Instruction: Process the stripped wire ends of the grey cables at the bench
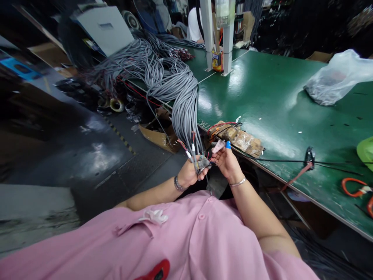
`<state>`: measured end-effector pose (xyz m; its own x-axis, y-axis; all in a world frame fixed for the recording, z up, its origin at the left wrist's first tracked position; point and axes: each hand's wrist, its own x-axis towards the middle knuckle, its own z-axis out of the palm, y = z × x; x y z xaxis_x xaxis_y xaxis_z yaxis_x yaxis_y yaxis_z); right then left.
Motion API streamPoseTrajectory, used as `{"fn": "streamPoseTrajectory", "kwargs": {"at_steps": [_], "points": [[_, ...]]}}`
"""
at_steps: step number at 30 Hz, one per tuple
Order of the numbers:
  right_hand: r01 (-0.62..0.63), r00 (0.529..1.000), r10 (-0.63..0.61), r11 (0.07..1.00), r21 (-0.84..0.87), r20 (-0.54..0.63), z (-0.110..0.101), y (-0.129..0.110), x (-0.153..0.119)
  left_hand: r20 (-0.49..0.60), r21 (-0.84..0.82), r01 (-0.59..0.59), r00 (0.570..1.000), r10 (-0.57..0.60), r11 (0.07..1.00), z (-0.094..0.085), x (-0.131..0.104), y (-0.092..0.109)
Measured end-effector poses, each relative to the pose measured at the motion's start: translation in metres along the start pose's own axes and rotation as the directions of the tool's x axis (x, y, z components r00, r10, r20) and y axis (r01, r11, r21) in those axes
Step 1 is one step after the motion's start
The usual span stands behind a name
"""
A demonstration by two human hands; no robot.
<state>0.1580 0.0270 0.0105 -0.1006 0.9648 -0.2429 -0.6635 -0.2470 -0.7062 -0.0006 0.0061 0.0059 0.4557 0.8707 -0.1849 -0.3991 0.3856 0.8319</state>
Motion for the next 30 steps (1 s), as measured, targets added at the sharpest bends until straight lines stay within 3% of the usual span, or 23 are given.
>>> {"fn": "streamPoseTrajectory", "kwargs": {"at_steps": [4,9,15,20,25,30], "points": [[0.09,0.994,-0.095,0.992,-0.083,-0.059,0.006,-0.002,-0.001,-0.037,-0.026,-0.009,0.999,0.008,1.0,0.006,0.002,0.001],[0.109,0.986,-0.122,0.987,-0.121,-0.11,0.004,0.001,-0.001,-0.067,-0.1,-0.003,0.998,-0.004,0.995,0.006,0.011,0.003],[0.35,0.884,-0.441,0.844,-0.405,-0.154,-0.003,0.007,0.003,-0.051,-0.143,0.017,0.998,-0.024,0.99,0.001,0.018,0.0],[0.18,0.974,-0.201,0.968,-0.176,-0.108,-0.002,0.009,0.011,-0.063,-0.148,0.036,0.997,-0.046,0.988,0.001,0.021,-0.002],[0.191,0.971,-0.197,0.98,-0.057,-0.136,0.002,0.01,0.017,-0.077,-0.1,0.046,0.996,-0.054,0.994,0.002,0.021,-0.005],[0.117,0.988,-0.119,0.993,-0.024,-0.102,0.003,0.007,0.01,-0.088,-0.068,0.038,0.995,-0.044,0.997,0.002,0.018,-0.006]]}}
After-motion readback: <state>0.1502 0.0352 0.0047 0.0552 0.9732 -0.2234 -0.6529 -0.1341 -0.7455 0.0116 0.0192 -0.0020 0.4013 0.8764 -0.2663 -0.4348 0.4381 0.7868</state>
